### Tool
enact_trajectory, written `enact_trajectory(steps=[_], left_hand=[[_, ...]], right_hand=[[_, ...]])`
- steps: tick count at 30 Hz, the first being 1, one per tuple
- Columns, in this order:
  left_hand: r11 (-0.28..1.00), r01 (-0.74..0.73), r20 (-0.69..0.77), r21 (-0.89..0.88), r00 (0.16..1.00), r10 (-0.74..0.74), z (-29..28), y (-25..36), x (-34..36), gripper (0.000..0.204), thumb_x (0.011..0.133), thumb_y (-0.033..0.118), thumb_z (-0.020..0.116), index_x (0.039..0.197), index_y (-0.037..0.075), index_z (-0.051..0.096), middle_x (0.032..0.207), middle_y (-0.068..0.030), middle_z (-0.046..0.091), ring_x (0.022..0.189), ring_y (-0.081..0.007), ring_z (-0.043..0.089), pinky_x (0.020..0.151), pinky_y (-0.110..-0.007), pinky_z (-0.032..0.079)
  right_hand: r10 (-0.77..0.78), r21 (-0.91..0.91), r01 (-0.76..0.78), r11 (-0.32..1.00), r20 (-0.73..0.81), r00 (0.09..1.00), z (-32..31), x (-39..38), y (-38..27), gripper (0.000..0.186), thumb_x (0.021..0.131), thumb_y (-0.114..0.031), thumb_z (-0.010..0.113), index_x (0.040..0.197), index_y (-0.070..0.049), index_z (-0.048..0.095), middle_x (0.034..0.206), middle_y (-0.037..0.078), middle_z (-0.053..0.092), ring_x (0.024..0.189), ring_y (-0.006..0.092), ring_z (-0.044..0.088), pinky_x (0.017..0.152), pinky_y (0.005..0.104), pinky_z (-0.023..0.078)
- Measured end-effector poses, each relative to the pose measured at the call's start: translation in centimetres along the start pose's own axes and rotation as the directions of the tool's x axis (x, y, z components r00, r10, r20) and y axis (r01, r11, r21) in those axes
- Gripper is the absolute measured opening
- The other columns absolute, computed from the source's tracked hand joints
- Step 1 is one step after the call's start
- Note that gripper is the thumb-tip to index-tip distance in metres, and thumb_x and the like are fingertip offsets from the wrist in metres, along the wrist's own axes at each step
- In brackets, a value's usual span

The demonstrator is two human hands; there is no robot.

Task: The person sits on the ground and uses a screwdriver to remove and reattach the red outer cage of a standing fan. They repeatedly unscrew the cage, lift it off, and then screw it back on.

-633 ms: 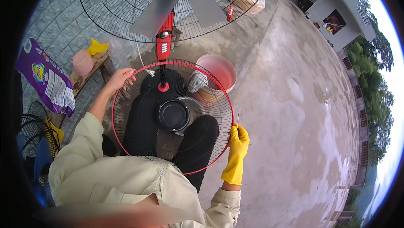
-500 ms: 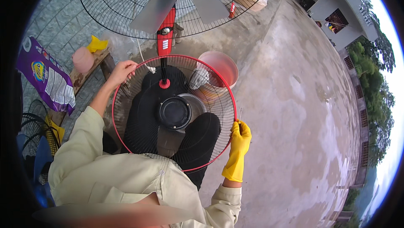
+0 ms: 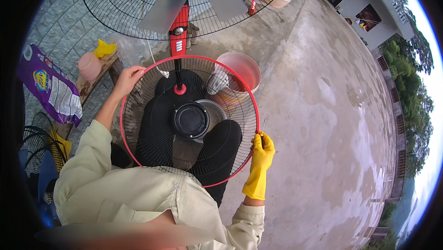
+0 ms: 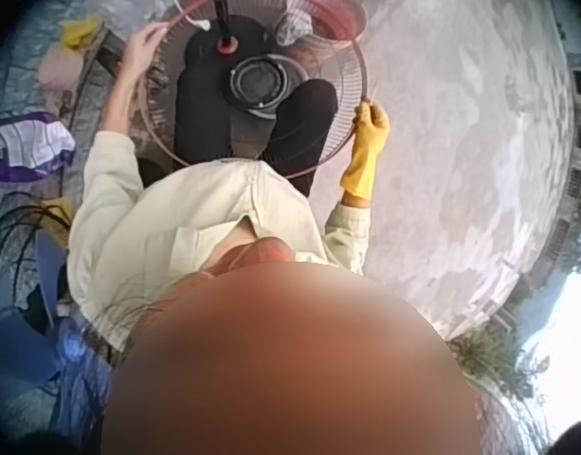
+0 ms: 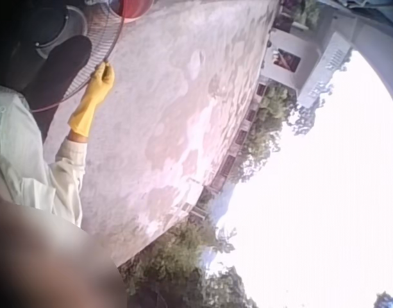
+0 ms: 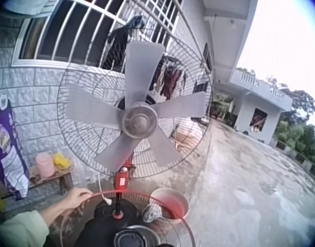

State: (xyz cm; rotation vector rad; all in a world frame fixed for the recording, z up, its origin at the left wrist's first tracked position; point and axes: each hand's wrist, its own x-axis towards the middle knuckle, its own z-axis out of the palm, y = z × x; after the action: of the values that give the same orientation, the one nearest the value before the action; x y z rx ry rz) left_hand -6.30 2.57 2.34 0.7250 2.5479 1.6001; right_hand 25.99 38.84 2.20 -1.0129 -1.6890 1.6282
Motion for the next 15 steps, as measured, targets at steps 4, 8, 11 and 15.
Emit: enact_trajectory(steps=[4,8,11,15], left_hand=[[0.996,-0.014,-0.009,0.092,1.000,0.015,0.4,0.3,1.0,0.024,0.094,0.018,0.056,0.105,-0.001,0.065,0.070,-0.0031,0.062,0.062,-0.0090,0.056,0.057,-0.024,0.044],[0.996,-0.002,0.015,0.087,1.000,0.001,0.3,1.0,1.0,0.023,0.094,0.017,0.055,0.105,-0.001,0.065,0.069,-0.0017,0.060,0.057,-0.0074,0.052,0.052,-0.023,0.041],[0.996,0.083,0.048,-0.017,0.996,-0.082,0.1,1.0,0.4,0.021,0.094,0.014,0.054,0.105,0.000,0.065,0.070,-0.0005,0.057,0.056,-0.0056,0.049,0.049,-0.022,0.039],[0.992,0.056,0.058,-0.117,0.997,-0.050,0.0,0.7,0.1,0.019,0.094,0.011,0.054,0.106,-0.001,0.065,0.074,-0.0007,0.056,0.056,-0.0054,0.048,0.049,-0.022,0.039]], right_hand=[[0.019,0.013,-0.019,1.000,0.041,0.999,0.5,0.8,-0.5,0.016,0.092,-0.013,0.062,0.104,-0.002,0.064,0.075,-0.001,0.060,0.061,0.0048,0.049,0.055,0.0189,0.039],[0.024,0.024,-0.025,0.999,0.029,0.999,0.7,0.6,-0.8,0.013,0.093,-0.013,0.061,0.100,-0.003,0.065,0.075,-0.001,0.059,0.063,0.0048,0.050,0.056,0.0189,0.040],[0.017,0.039,-0.018,0.999,0.012,1.000,0.6,0.3,-0.6,0.012,0.093,-0.012,0.061,0.100,-0.003,0.065,0.075,-0.001,0.059,0.063,0.0049,0.050,0.057,0.0190,0.040],[0.021,0.018,-0.021,1.000,0.024,1.000,0.3,0.1,-1.0,0.013,0.092,-0.011,0.061,0.102,-0.003,0.065,0.076,-0.001,0.060,0.063,0.0050,0.050,0.057,0.0193,0.041]])
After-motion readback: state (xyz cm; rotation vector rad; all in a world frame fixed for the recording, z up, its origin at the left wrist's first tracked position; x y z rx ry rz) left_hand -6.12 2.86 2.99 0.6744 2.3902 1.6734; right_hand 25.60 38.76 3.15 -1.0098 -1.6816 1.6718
